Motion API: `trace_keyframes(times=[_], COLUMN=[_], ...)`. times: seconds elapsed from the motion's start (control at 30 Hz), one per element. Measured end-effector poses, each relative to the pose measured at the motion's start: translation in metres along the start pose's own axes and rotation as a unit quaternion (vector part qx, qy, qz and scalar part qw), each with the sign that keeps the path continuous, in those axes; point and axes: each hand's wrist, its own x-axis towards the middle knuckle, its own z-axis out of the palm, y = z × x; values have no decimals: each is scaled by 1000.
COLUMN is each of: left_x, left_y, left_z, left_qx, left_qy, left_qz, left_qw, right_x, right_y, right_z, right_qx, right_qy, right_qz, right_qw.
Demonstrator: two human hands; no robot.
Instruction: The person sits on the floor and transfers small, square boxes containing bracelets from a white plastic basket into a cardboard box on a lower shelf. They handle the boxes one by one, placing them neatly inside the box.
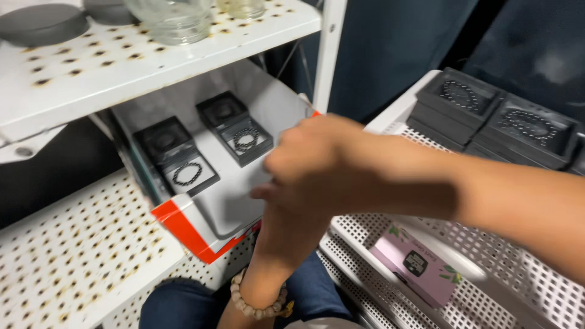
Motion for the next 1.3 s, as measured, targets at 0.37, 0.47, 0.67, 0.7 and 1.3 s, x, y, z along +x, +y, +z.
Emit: trace_keyframes(times=[0.37,0.47,0.67,0.7,1.3], left_x=[-32,-36,-32,-30,-33], left_y=[116,127,126,124,121], left_z=[76,110,134,138,59], left_qx=[-147,-25,16,1,-312], left_qy=[-363,-384,-392,-396,-451], left_qz=[578,590,583,573,433], left_qw=[716,710,712,717,715], right_x=[-134,-133,-127,-124,-143], right_y=[156,202,242,243,196], right_z=[11,50,93,93,72], right_qx=[128,137,200,237,177], right_qy=[68,28,38,38,284], right_qz=[367,428,423,411,212], right_qw=[919,893,883,880,918])
